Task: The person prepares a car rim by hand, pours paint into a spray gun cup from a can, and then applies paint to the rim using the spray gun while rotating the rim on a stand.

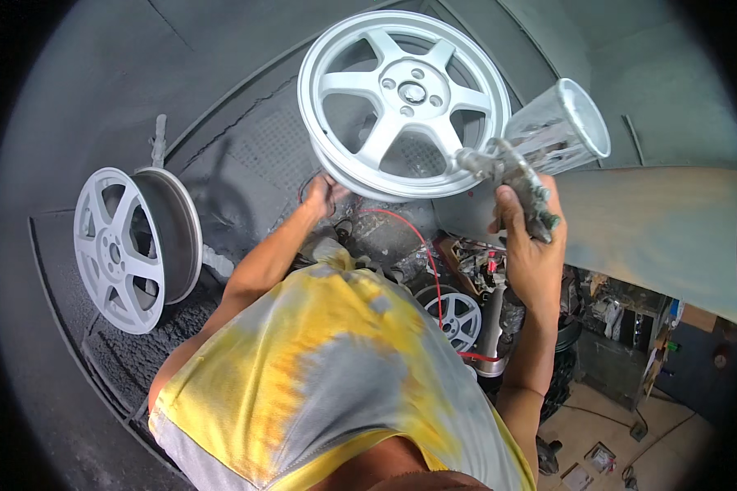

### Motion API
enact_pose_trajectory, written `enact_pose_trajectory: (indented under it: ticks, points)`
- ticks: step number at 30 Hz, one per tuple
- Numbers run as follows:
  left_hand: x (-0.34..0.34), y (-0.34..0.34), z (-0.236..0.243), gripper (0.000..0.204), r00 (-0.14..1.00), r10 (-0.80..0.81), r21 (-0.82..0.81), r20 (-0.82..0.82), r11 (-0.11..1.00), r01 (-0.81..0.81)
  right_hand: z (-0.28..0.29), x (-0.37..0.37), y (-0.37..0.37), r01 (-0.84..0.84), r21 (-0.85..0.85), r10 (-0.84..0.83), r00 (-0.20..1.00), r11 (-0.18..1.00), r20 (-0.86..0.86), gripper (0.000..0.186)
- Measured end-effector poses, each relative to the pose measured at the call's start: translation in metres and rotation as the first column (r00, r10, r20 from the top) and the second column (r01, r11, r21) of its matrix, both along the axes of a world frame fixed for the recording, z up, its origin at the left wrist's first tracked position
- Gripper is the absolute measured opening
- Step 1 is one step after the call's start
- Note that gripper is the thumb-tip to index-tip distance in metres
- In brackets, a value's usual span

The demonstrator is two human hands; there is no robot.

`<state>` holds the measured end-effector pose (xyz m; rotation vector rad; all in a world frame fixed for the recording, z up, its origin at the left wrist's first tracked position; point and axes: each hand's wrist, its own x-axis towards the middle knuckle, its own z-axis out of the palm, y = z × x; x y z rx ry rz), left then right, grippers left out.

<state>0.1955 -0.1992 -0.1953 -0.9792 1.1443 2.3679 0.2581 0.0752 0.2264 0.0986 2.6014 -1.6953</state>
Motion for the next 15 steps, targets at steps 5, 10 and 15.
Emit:
enact_pose_trajectory:
  ticks: [5, 10, 15]
  points:
    - [-0.066, -0.056, -0.033, 0.034, 0.952, 0.275, 0.146, -0.132, 0.956, -0.256, 0.004, -0.006, -0.01, -0.007, -0.015, 0.005, 0.996, 1.0, -0.089, 0.027]
    - [-0.069, -0.027, -0.008, 0.042, 0.928, 0.352, 0.153, -0.123, 0.93, -0.333, -0.014, -0.003, -0.036, -0.074, -0.098, 0.068, 0.995, 0.992, -0.066, 0.029]
    - [-0.036, -0.005, -0.04, 0.045, 0.91, 0.401, 0.213, -0.102, 0.903, -0.374, -0.014, 0.008, -0.048, -0.179, -0.206, 0.189, 0.981, 0.962, 0.029, 0.026]
